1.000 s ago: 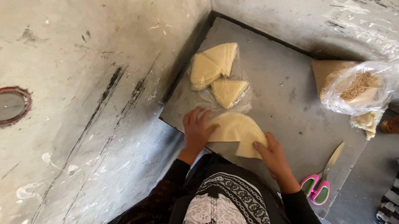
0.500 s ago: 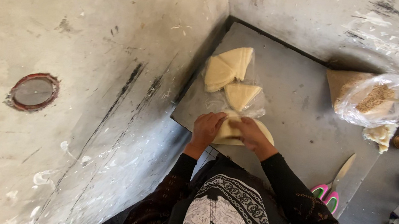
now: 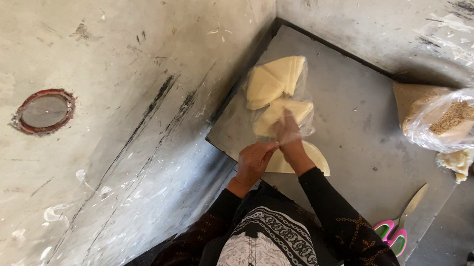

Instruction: The person cuts dough circles into halves and quarters with scissors, then places both the cut pieces and whole circles into plastic bags on a metal table.

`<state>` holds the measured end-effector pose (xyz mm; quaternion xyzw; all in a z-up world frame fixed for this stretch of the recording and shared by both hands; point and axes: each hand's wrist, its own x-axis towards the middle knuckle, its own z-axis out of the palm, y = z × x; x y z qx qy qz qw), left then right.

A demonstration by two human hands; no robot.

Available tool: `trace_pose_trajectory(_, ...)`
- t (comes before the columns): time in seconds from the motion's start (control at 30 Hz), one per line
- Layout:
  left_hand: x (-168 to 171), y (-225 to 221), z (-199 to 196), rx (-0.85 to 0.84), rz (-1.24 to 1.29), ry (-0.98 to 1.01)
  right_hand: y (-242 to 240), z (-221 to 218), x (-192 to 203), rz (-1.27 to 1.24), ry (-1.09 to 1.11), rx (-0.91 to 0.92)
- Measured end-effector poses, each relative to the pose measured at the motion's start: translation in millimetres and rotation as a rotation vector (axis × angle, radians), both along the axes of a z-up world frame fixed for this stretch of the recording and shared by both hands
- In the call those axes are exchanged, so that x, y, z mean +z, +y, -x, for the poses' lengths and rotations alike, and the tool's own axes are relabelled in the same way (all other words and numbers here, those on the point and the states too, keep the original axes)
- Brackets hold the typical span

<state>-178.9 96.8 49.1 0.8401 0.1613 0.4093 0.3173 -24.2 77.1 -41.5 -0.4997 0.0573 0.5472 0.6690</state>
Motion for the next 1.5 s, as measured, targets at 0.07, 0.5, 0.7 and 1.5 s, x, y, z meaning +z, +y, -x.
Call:
trace_pose_trajectory(0.07,0.9,-1.3,2.3,0.027,-0.006,0.061,8.7,-6.5,26.0,0.329,-0.508,0.15)
trace_pose_trajectory(0.5,-9.6,-23.8,9.3,0.044,0.074,0.032,-54.2,-16.4,-72.1,-0.134,-1.463,0.423)
trace_pose_trajectory(0.7,-21.4,-25.7,11.9,0.052,0.065,0.041,-4.0,-12.9,62.4,0.294,-0.634,0.795)
trace_pose_trajectory(1.5,-53.7,-64.1,-29.2,-0.197,1.353,-0.206,-90.5,6.8,78.0,0.646,-2.157,0.684)
